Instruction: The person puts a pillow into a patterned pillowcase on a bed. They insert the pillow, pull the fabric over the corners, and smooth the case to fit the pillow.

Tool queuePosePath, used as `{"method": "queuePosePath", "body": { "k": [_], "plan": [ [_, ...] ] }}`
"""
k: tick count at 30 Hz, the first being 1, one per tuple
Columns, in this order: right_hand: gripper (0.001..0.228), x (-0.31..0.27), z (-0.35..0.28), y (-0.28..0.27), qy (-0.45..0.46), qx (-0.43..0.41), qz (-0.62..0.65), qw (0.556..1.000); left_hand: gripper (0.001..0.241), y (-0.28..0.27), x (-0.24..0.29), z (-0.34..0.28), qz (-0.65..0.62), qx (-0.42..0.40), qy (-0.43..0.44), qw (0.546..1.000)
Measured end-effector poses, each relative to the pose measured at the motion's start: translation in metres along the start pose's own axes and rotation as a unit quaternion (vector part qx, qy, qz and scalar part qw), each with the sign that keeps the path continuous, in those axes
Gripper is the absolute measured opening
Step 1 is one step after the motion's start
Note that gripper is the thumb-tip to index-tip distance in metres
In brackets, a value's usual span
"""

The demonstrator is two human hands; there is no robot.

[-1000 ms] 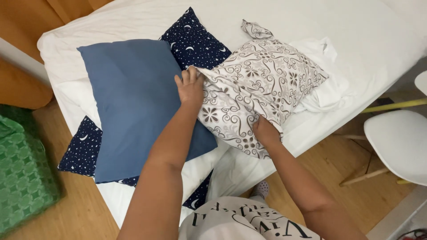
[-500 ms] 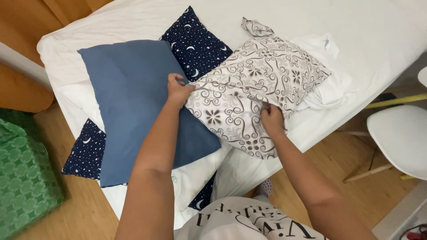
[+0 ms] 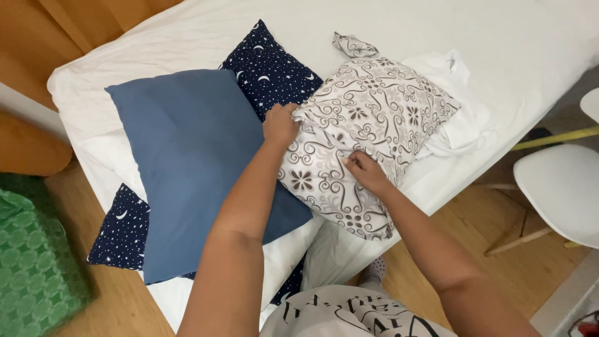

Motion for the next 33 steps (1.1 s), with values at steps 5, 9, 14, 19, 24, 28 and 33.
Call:
{"method": "queuePosePath", "body": {
  "k": [5, 9, 14, 19, 24, 28, 33],
  "plan": [
    [0.028, 0.02, 0.016, -0.007, -0.078, -0.045, -0.03, 0.995, 0.036, 0.03, -0.018, 0.017, -0.137, -0.099, 0.131, 0.977],
    [0.047, 0.044, 0.024, -0.001, 0.092, 0.051, -0.217, 0.971, 0.03, -0.02, 0.014, -0.025, -0.247, -0.131, 0.313, 0.908],
    [0.046, 0.042, 0.008, 0.005, -0.017, 0.099, -0.281, 0.954, 0.043, -0.079, -0.013, -0.076, -0.126, -0.118, 0.326, 0.929],
    [0.049, 0.03, -0.021, 0.021, -0.163, 0.156, -0.348, 0.91, 0.04, -0.081, -0.055, -0.085, 0.046, -0.107, 0.237, 0.965],
    [0.052, 0.012, -0.063, 0.032, -0.042, 0.003, -0.293, 0.955, 0.033, -0.069, -0.092, -0.075, 0.015, -0.02, 0.203, 0.979],
    [0.055, -0.024, -0.145, 0.024, -0.028, -0.152, -0.244, 0.957, 0.026, -0.061, -0.095, -0.063, -0.13, -0.004, 0.031, 0.991],
    [0.049, -0.011, -0.2, -0.007, -0.342, 0.174, -0.287, 0.878, 0.032, -0.046, -0.091, -0.063, -0.323, -0.043, -0.027, 0.945]
  ]
}}
Point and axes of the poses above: each hand's wrist, its own z-axis towards the middle knuckle, its own y-axis out of the palm, x = y × z, the point moved 4 cm from there along z, towards the middle knuckle, and after that the axes turned 3 degrees about -x, right-handed, at the moved point
